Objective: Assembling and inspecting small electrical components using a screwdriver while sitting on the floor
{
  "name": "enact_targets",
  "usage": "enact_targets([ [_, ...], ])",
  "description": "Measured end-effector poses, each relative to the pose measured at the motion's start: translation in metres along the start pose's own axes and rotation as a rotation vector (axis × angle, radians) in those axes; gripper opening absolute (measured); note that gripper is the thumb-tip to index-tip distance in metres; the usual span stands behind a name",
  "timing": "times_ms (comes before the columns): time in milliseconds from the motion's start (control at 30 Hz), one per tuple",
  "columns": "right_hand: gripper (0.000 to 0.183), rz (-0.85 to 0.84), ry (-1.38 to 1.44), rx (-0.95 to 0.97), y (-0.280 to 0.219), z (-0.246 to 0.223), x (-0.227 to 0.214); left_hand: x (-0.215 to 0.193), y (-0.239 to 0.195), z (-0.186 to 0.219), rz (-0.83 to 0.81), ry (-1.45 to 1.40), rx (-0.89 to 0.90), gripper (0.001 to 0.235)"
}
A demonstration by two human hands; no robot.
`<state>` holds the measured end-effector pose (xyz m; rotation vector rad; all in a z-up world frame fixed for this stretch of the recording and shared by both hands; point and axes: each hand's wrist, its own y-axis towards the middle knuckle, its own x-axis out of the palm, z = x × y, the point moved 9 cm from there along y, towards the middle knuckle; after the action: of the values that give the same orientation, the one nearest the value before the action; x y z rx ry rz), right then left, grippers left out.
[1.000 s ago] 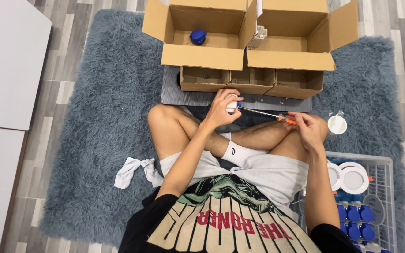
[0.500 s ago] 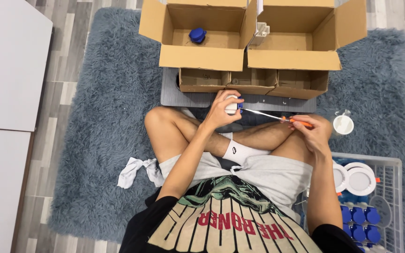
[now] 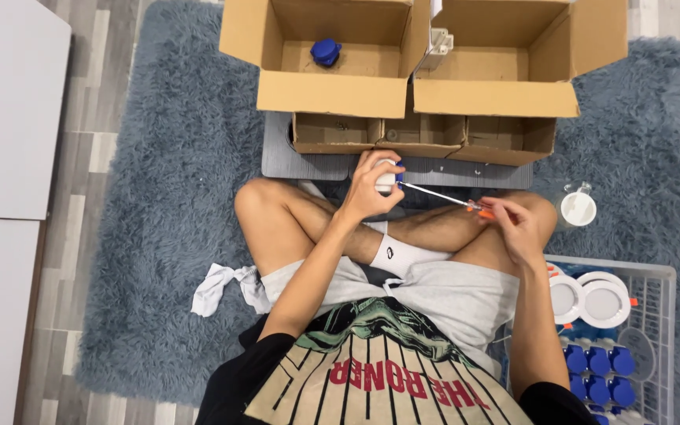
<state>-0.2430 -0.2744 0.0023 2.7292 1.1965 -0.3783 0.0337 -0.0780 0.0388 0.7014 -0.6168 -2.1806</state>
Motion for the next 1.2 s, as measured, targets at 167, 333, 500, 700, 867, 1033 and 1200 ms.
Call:
enact_targets([
  [167, 0.017, -0.018, -0.022, -0.006, 0.002, 0.032, -0.012, 0.002, -0.002, 0.000, -0.028, -0.006, -0.005, 0.036],
  [333, 0.022, -0.067, 0.166, -0.085, 0.006, 0.048, -0.019, -0.003, 0.006, 0.003, -0.060, -0.047, 0.032, 0.039],
  [500, 0.022, -0.080, 0.324, 0.110, 0.001, 0.029, -0.013, -0.008, 0.014, 0.025, -0.137, -0.016, -0.049, 0.034],
  [700, 0.028, -0.119, 0.145, -0.039, 0.005, -0.005, -0.014, -0.007, 0.014, 0.025, -0.149, -0.022, -0.061, 0.033],
  [867, 0.028, -0.169, 0.296, 0.114, 0.024, 0.003, -0.013, -0.007, 0.013, 0.025, -0.149, -0.014, -0.062, 0.032],
  [1033, 0.032, -0.383, 0.237, 0.459, 0.034, 0.001, 0.002, -0.010, 0.016, 0.029, -0.140, -0.023, -0.049, 0.032],
  [1200, 0.031, -0.430, 0.067, 0.496, 0.035, 0.001, 0.009, -0.012, 0.018, 0.030, -0.143, -0.022, -0.049, 0.030],
])
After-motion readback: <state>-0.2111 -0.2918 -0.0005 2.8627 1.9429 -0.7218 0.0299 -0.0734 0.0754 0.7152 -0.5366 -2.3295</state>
